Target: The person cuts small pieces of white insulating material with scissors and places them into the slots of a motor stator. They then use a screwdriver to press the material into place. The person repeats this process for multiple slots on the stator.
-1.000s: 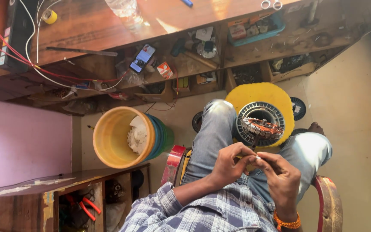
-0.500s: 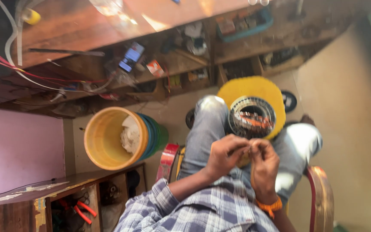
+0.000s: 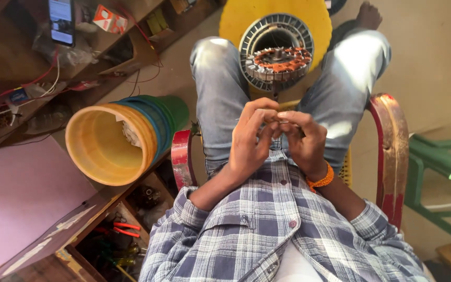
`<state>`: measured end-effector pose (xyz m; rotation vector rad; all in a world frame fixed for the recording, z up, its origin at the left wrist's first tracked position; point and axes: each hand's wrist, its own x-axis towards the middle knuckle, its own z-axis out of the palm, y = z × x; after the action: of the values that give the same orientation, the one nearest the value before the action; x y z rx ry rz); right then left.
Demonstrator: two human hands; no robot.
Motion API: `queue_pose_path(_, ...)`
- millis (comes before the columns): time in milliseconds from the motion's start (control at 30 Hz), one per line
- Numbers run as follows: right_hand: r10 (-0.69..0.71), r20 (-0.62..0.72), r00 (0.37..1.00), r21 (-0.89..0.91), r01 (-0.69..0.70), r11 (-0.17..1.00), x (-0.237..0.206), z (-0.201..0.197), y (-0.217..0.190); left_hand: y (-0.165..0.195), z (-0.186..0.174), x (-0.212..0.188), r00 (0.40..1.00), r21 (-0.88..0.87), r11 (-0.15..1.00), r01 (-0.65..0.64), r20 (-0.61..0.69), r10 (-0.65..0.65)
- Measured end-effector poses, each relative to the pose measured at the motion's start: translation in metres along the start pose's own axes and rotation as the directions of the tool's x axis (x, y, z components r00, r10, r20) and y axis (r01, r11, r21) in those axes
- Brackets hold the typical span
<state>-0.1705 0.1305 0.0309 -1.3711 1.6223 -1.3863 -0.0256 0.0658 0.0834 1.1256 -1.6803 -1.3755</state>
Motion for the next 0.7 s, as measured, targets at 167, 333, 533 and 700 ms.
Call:
queue_pose_path(167, -0.190, -0.018, 0.982, -0.156, 0.185, 0.970, 0.007, -0.001, -0.010, -0.002, -0.008, 0.001, 0.979, 0.249, 0.947, -0.203, 0.020, 0.204)
queue_pose_path(333, -0.202, 0.060, 0.977, 0.014, 0.202, 0.979, 0.012, -0.007, -0.010, -0.009, -0.011, -0.003, 0.989, 0.177, 0.973, -0.147, 0.040, 0.142)
queue_pose_path(533, -0.232, 0.187, 0.955, 0.009, 0.234, 0.972, 0.012, -0.028, -0.017, -0.012, -0.012, -0.009, 0.967, -0.200, 0.952, 0.230, 0.155, -0.200)
queue_pose_path(700, -0.211, 0.193, 0.958, -0.092, 0.232, 0.968, 0.018, -0.027, -0.028, -0.007, -0.010, -0.011, 0.990, -0.001, 0.994, 0.110, 0.088, -0.110)
